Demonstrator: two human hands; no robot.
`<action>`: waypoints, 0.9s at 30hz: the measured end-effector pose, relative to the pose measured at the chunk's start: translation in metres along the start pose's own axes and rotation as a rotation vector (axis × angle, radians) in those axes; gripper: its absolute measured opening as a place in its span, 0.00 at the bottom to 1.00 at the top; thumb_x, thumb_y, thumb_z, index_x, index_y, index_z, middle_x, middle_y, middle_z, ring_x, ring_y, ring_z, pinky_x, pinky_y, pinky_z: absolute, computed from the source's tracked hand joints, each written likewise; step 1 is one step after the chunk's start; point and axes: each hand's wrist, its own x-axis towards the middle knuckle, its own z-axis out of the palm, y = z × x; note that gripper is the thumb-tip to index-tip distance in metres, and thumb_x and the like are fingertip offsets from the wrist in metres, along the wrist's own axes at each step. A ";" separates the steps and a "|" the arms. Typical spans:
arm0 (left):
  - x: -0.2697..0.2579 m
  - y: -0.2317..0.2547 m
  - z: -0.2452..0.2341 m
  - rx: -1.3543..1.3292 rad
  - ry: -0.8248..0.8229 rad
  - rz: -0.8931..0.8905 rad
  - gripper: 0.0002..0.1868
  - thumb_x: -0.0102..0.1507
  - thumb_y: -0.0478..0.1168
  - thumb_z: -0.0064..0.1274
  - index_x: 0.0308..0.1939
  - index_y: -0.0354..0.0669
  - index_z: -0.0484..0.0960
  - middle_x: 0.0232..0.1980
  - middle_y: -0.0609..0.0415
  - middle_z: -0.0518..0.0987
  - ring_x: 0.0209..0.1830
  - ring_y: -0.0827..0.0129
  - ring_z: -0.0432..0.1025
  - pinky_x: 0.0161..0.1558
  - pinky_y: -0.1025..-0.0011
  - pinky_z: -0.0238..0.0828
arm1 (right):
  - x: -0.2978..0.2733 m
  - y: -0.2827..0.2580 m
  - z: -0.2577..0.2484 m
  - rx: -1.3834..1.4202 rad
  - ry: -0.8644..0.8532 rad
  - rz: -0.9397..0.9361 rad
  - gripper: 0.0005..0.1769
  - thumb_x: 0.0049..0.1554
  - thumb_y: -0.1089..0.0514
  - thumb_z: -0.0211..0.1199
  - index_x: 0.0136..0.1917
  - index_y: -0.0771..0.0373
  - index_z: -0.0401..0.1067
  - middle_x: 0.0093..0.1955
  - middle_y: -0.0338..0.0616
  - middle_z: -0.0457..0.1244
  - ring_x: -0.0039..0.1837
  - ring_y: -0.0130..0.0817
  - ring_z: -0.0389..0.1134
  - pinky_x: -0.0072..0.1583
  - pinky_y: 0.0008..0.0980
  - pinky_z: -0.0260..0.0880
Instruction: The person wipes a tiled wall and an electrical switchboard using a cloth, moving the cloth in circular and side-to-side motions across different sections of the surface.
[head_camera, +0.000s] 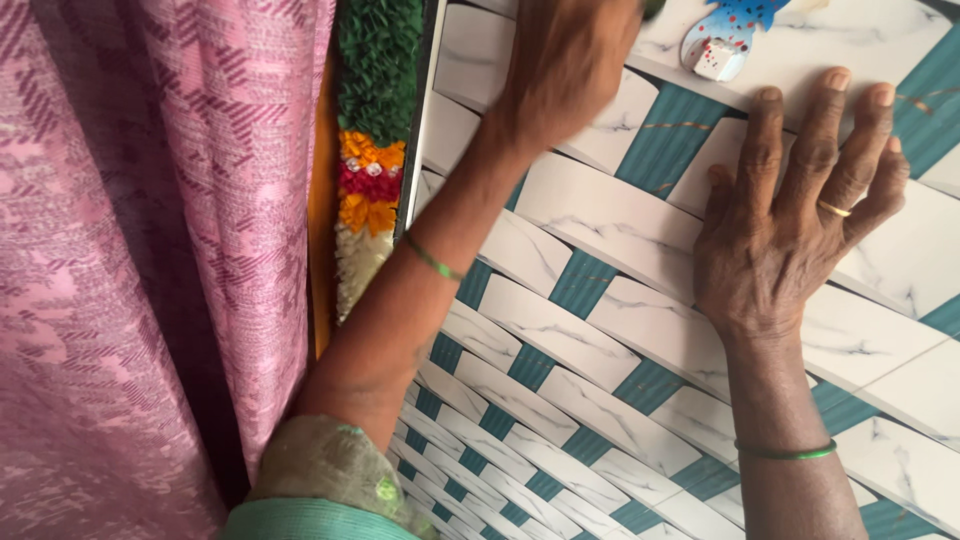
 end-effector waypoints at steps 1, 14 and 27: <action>-0.012 0.009 -0.005 0.002 0.001 0.006 0.09 0.71 0.35 0.47 0.40 0.42 0.82 0.31 0.47 0.81 0.33 0.61 0.76 0.44 0.60 0.74 | 0.000 0.000 -0.001 0.001 0.006 -0.005 0.29 0.78 0.47 0.48 0.87 0.61 0.57 0.91 0.59 0.44 0.90 0.59 0.34 0.83 0.61 0.29; -0.203 0.092 0.055 -0.170 0.130 0.109 0.33 0.72 0.59 0.43 0.75 0.44 0.69 0.79 0.52 0.61 0.80 0.49 0.53 0.77 0.42 0.48 | -0.006 0.023 0.018 0.298 0.313 -0.013 0.25 0.72 0.62 0.51 0.81 0.60 0.65 0.86 0.57 0.47 0.88 0.56 0.42 0.82 0.57 0.41; -0.084 0.150 0.046 -0.232 0.129 0.276 0.27 0.77 0.39 0.47 0.79 0.41 0.61 0.83 0.51 0.53 0.84 0.52 0.48 0.79 0.49 0.56 | -0.077 0.084 -0.020 -0.045 0.243 0.063 0.22 0.75 0.62 0.50 0.79 0.65 0.69 0.85 0.63 0.49 0.87 0.62 0.40 0.84 0.60 0.44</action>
